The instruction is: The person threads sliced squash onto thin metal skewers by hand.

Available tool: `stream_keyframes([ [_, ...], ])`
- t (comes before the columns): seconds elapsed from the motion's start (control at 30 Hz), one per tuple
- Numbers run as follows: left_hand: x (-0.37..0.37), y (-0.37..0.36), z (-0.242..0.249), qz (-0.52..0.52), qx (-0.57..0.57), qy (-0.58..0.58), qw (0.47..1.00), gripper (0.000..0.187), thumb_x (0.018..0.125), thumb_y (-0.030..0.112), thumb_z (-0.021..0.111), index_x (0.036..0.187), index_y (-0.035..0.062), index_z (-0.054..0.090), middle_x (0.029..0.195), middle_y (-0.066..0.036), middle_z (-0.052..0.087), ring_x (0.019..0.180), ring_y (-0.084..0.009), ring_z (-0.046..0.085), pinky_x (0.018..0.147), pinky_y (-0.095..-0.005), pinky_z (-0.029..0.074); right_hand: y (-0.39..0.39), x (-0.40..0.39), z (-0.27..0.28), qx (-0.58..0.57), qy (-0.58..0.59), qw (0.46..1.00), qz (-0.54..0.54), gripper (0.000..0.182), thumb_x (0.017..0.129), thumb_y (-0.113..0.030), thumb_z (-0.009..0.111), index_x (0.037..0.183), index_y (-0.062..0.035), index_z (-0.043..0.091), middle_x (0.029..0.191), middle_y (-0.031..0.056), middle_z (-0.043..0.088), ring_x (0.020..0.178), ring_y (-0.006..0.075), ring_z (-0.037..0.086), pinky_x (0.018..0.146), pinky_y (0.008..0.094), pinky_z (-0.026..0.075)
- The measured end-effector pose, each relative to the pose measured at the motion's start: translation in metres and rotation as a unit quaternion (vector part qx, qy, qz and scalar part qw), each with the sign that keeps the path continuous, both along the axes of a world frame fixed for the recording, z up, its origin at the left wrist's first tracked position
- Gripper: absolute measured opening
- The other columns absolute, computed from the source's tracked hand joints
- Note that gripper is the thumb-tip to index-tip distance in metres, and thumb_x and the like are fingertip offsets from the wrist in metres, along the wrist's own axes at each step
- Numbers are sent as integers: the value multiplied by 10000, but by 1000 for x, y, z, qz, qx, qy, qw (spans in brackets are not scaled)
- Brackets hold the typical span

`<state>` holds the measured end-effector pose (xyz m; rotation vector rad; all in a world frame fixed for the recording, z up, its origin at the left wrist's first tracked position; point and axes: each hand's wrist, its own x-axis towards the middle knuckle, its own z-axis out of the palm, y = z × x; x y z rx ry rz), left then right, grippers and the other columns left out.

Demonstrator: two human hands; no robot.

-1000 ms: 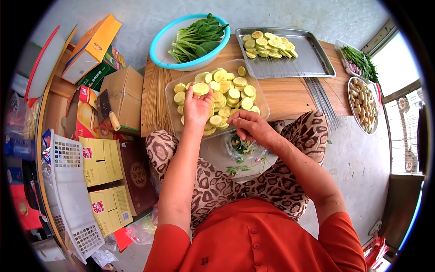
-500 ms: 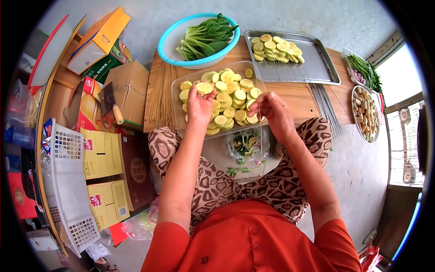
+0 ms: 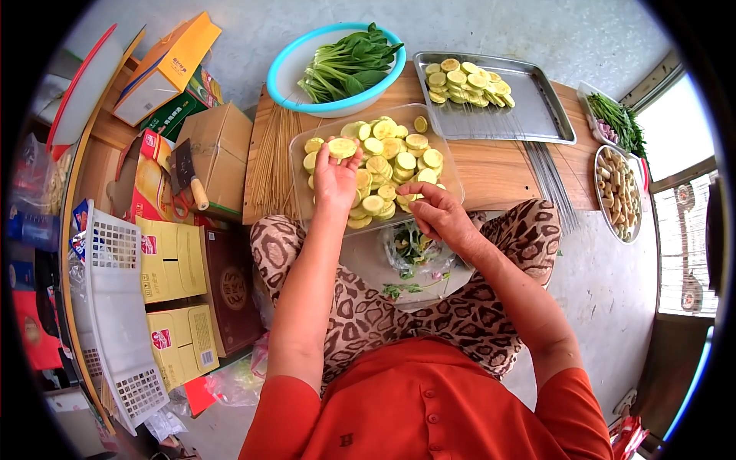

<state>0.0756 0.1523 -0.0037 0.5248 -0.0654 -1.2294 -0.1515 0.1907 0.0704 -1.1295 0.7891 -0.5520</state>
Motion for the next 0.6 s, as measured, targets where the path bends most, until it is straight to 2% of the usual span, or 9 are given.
stream_keyframes([
  [0.6,-1,1,2,-2,-11,-15,1000,270,928,227,533,1096,18,501,1147,-139,524,1080,-346,529,890,-412,489,0,0,-4,8,6,1000,30,243,924,-132,470,1148,-76,548,500,-63,362,396,39,292,386,198,221],
])
